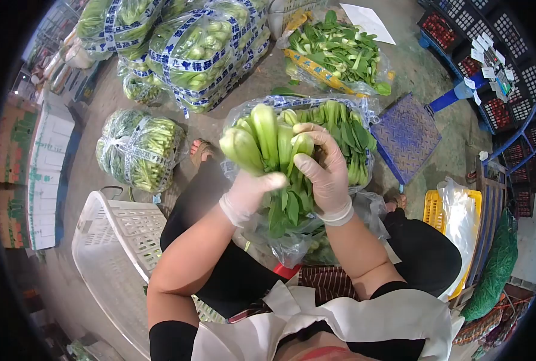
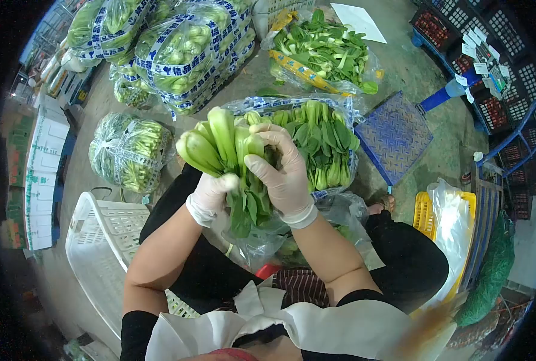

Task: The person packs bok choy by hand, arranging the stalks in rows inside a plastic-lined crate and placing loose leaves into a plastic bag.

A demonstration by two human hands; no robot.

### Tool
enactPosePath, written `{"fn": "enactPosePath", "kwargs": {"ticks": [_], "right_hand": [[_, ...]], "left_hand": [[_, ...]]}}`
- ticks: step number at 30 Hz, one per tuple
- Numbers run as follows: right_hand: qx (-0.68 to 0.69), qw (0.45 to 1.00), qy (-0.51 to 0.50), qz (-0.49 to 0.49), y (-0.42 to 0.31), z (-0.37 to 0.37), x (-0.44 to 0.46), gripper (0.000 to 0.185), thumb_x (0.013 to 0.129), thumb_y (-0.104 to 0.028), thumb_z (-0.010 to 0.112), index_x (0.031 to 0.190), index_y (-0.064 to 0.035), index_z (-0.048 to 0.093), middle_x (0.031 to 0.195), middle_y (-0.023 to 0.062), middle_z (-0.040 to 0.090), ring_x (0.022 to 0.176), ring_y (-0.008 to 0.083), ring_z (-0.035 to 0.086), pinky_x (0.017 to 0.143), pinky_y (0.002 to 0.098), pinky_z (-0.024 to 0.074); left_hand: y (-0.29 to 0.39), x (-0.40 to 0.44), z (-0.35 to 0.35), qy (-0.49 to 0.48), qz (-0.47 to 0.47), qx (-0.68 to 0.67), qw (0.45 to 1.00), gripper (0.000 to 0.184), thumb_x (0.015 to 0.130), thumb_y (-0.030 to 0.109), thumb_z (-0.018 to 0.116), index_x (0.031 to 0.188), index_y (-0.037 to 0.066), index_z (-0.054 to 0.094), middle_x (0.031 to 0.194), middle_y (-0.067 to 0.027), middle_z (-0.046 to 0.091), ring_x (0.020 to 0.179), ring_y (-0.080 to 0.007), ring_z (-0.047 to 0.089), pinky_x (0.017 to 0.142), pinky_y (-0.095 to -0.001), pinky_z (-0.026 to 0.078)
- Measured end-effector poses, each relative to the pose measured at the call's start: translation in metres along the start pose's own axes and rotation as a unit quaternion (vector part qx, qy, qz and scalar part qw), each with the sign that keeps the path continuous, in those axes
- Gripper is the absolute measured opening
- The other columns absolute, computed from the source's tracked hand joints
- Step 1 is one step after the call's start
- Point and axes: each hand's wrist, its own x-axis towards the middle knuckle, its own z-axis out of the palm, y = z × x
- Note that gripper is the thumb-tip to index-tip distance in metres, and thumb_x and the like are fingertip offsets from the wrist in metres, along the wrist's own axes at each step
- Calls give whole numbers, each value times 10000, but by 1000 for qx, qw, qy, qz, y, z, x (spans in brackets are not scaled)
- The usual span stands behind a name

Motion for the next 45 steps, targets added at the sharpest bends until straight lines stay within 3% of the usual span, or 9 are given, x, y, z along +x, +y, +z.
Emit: {"fn": "enactPosePath", "kwargs": {"ticks": [4,10,16,21,25,29,31,37,45], "right_hand": [[70,992,-3,-102,13,0,-3,266,893,-108,615,1127,-15,529,1197,126,546,1111,196,516,1012,349,367],[153,984,85,-33,29,7,1,245,954,-115,540,1174,-15,504,1191,108,563,1090,187,532,1004,340,395],[-265,944,61,-190,21,8,-2,330,925,-224,628,1137,16,546,1151,127,568,1070,218,530,965,361,399],[-10,984,102,-147,4,7,-6,290,952,-184,567,1170,-6,495,1157,149,592,1092,269,566,1017,418,408],[149,960,222,-78,-40,3,11,367,1014,-307,433,1276,-53,473,1021,63,585,848,167,577,816,359,489],[-85,995,34,-35,-65,-27,38,510,914,-246,602,1350,-22,460,1021,32,560,846,104,500,812,269,434],[-260,947,-122,-143,-68,-25,48,682,727,-122,746,1350,-35,485,1075,49,609,954,140,565,892,299,443],[-440,812,-382,-8,-92,-18,53,457,656,-128,724,1107,-97,653,944,80,677,923,229,613,846,339,480],[-180,983,-46,9,-71,-29,40,303,771,-171,674,1046,-46,639,913,10,626,821,116,574,756,268,466]], "left_hand": [[1,-2,9,20,-51,-181,982,714,797,259,703,1397,47,378,1336,-88,490,1229,-223,483,1058,-371,373],[12,-1,7,-59,-58,-268,960,739,765,193,716,1409,51,382,1358,-124,495,1250,-282,482,1084,-435,354],[11,-3,6,31,-36,-113,992,657,761,76,743,1349,40,453,1278,-81,561,1167,-213,544,1018,-370,425],[15,-7,12,52,-14,-141,989,642,762,32,730,1344,41,458,1245,-77,583,1128,-213,571,995,-367,446],[20,-3,4,57,3,7,998,643,758,25,724,1341,28,453,1252,-59,560,1147,-185,534,994,-338,419],[23,-9,4,-1,-25,262,965,733,749,8,733,1399,57,398,1308,-45,522,1173,-156,512,1009,-324,412],[25,-5,12,-58,14,224,973,834,740,16,747,1457,60,323,1352,-75,494,1210,-147,485,1014,-314,408],[1,-3,-15,-196,-30,282,939,814,723,63,779,1422,38,362,1287,-49,530,1172,-139,495,1002,-311,412],[10,-2,-14,-182,-115,145,966,869,697,79,811,1432,29,350,1296,-51,529,1189,-147,488,1038,-325,376]]}}
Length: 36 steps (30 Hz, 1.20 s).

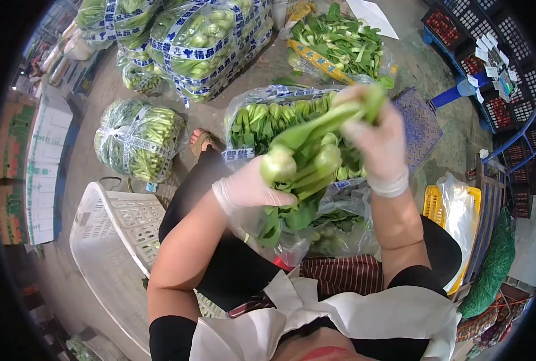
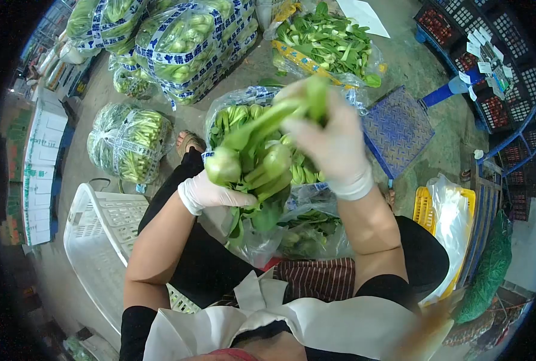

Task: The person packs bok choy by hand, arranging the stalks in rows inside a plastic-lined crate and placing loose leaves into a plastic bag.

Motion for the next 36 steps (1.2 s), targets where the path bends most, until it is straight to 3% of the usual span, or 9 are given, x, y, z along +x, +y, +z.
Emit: {"fn": "enactPosePath", "kwargs": {"ticks": [6,11,16,19,22,24,28,34,36], "right_hand": [[63,983,168,-34,6,-34,15,336,849,-85,525,1166,11,580,995,46,634,758,91,519,668,218,410],[-231,955,-183,27,43,-79,-28,280,768,-98,582,1037,-58,646,1055,59,641,965,171,594,885,298,462],[-409,725,-513,211,77,-28,-110,276,774,-217,591,996,-77,676,986,150,664,944,328,633,821,439,495],[-513,668,-497,209,122,-6,-156,239,788,-210,593,920,-24,668,989,194,666,976,348,632,827,447,492],[-511,741,-434,47,195,-15,-205,283,780,-167,576,1003,5,598,1003,233,630,938,393,614,827,452,480],[-293,815,-386,317,190,-9,-207,292,797,-193,567,998,16,601,1012,232,627,931,388,608,838,426,471],[-146,634,-696,305,201,-13,-231,305,822,-244,559,1008,-13,631,944,195,663,863,331,619,808,395,479],[-274,778,-490,282,159,-18,-187,481,832,-346,600,1149,12,554,1056,247,634,977,364,621,844,414,479],[-201,860,-423,203,164,-17,-189,650,801,-390,645,1281,12,471,1217,260,567,1102,378,563,925,397,458]], "left_hand": [[-25,-6,-18,68,-1,-12,998,830,687,137,829,1392,10,411,1323,-58,510,1241,-177,454,1068,-355,345],[8,-19,-33,197,5,-56,979,671,737,40,730,1349,33,456,1201,-56,597,1086,-184,572,972,-341,446],[15,-30,-41,260,63,-77,960,578,720,45,722,1263,-3,533,1131,-75,628,1044,-196,588,956,-349,448],[27,-45,-30,287,116,-94,946,529,743,48,694,1245,-18,540,1115,-92,631,1022,-205,596,938,-350,457],[39,-89,-25,383,113,-57,915,440,780,49,646,1199,-49,552,1052,-111,644,887,-204,633,783,-330,520],[45,-142,-21,497,109,41,860,396,861,168,548,1176,-72,549,1065,-150,632,907,-227,629,789,-335,518],[46,-285,-13,582,180,-37,792,475,910,248,491,1243,-90,489,1088,-181,616,945,-271,623,846,-378,508],[19,-440,65,672,-14,-19,740,649,792,262,669,1319,-30,428,1017,-130,594,898,-255,629,717,-398,559],[-19,-470,88,741,-15,-24,671,692,767,140,640,1399,23,383,1230,-141,548,1103,-277,563,982,-414,465]]}}
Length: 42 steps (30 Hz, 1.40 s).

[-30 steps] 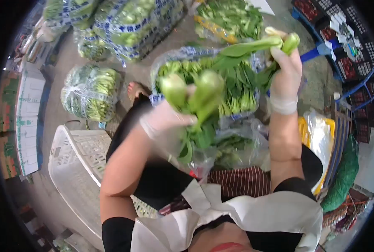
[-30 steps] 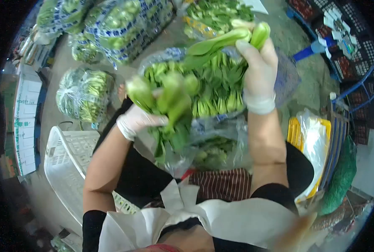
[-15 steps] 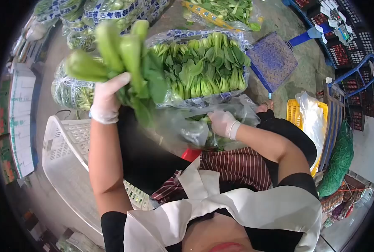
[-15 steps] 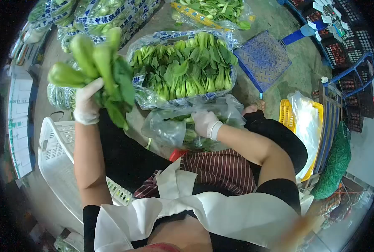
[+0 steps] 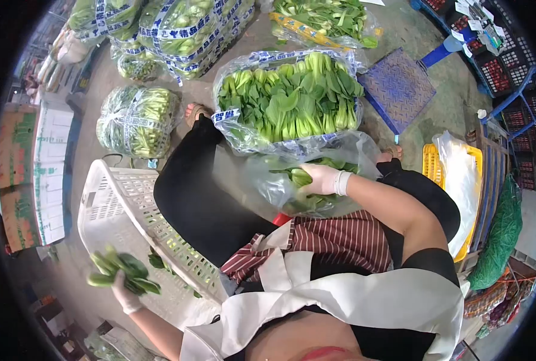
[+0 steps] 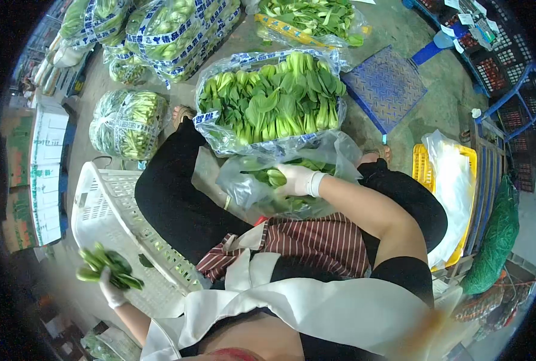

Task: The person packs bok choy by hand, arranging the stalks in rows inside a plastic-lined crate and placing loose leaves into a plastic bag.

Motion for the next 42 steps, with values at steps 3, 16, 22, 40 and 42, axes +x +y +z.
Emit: {"fn": "enactPosePath", "kwargs": {"ticks": [3,16,22,40,42], "right_hand": [[-218,973,-15,80,-15,-13,3,821,759,-483,674,1364,2,404,1264,265,538,1163,374,538,963,423,447],[-173,965,-180,86,-36,-137,-44,415,882,-472,550,890,-83,691,762,104,659,711,215,627,708,354,505],[-146,938,270,159,49,-224,107,536,793,-468,677,1080,-16,651,1048,184,670,965,316,642,878,378,488],[-72,786,546,283,105,-202,203,861,657,-292,798,1360,-23,380,1293,232,514,1193,373,509,1003,428,420],[-34,780,584,223,105,-192,194,860,663,-254,802,1381,-32,385,1337,200,496,1220,332,501,1031,398,395]], "left_hand": [[-41,-29,-17,50,-110,-19,992,716,756,27,604,1431,67,370,1292,-114,541,1126,-278,556,1010,-410,442],[47,35,179,122,326,287,893,515,901,155,634,1350,-32,462,1390,-172,463,1264,-285,459,1073,-428,345],[114,-3,407,-188,587,309,725,555,699,73,739,1232,56,583,1340,-196,492,1244,-347,475,1050,-420,367],[81,42,481,-480,341,246,770,471,790,217,745,1203,32,614,1231,-173,584,1155,-313,549,991,-380,412],[76,44,476,-485,324,230,779,459,789,192,744,1198,27,615,1207,-169,597,1149,-312,551,988,-379,413]]}}
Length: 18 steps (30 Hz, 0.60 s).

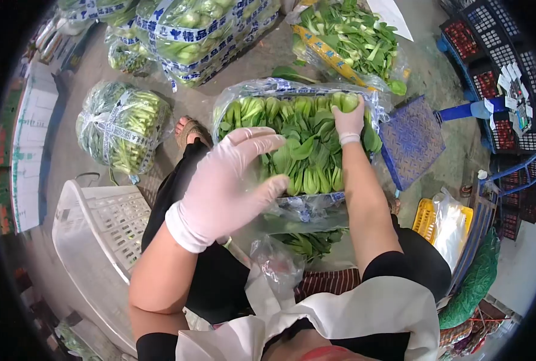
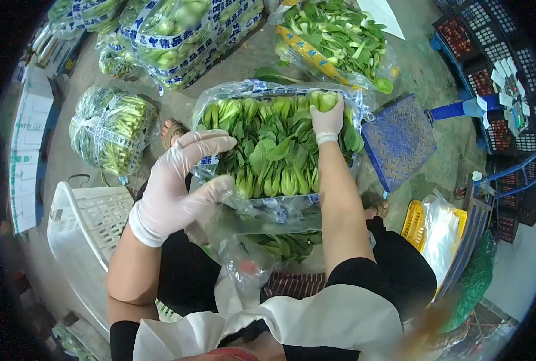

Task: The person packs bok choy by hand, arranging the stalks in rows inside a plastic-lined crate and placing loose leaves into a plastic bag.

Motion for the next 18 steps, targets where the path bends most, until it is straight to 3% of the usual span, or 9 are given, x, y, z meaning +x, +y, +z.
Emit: {"fn": "enactPosePath", "kwargs": {"ticks": [2,3,6,8,11,14,16,17,18], "right_hand": [[149,986,58,-53,-1,-15,-14,871,663,-179,814,1398,-36,369,1339,178,492,1210,291,508,1035,360,385],[178,978,71,-77,-7,-24,-21,884,665,-76,811,1415,-31,345,1345,140,486,1205,248,503,1038,333,382],[381,914,51,-132,-21,-51,-44,912,679,58,762,1453,-20,287,1374,114,441,1218,208,473,1044,327,385],[368,902,71,-216,-51,-84,-69,937,686,71,745,1475,-26,247,1362,111,451,1192,212,492,1024,326,406],[489,849,-45,-195,-86,-129,-100,1051,651,84,747,1509,-58,156,1400,111,413,1196,202,486,1015,339,420],[616,748,-149,-197,-117,-158,-130,1069,684,-34,764,1521,-105,102,1413,119,410,1130,229,560,963,359,476],[687,685,-187,-155,-133,-168,-156,1012,753,-251,762,1521,-122,116,1484,79,344,1244,250,474,1045,391,410],[713,658,-205,-132,-139,-170,-167,983,794,-344,741,1520,-121,117,1525,62,296,1309,258,415,1091,397,365],[731,635,-206,-137,-138,-165,-174,918,822,-435,698,1505,-95,188,1545,88,260,1347,272,366,1121,404,322]], "left_hand": [[-7,-4,2,0,-12,-12,1000,455,790,179,741,1199,25,614,1200,-170,600,1144,-311,552,984,-381,415],[-10,-4,3,-1,-22,-20,1000,452,790,167,739,1200,24,613,1194,-170,602,1140,-310,554,979,-383,418],[-18,-6,8,2,-17,-14,1000,436,798,151,726,1198,21,613,1169,-167,607,1111,-291,571,970,-368,427],[-20,-5,16,0,-21,-2,1000,456,806,151,718,1225,24,593,1154,-165,608,1080,-276,588,957,-349,440],[-17,-1,35,-4,-6,-4,1000,599,804,127,714,1350,49,481,1159,-177,596,1064,-286,591,931,-359,460],[-7,-1,55,31,83,-6,996,621,788,102,712,1360,53,473,1126,-186,594,1010,-310,600,905,-360,476],[4,-1,61,12,116,17,993,640,767,102,722,1356,48,476,1046,-171,600,946,-314,605,846,-366,486],[7,-4,66,38,152,40,987,628,750,121,732,1329,49,500,954,-156,591,862,-327,595,760,-390,484],[11,-8,72,58,164,46,984,616,744,134,735,1312,47,513,930,-153,584,837,-333,587,730,-396,477]]}}
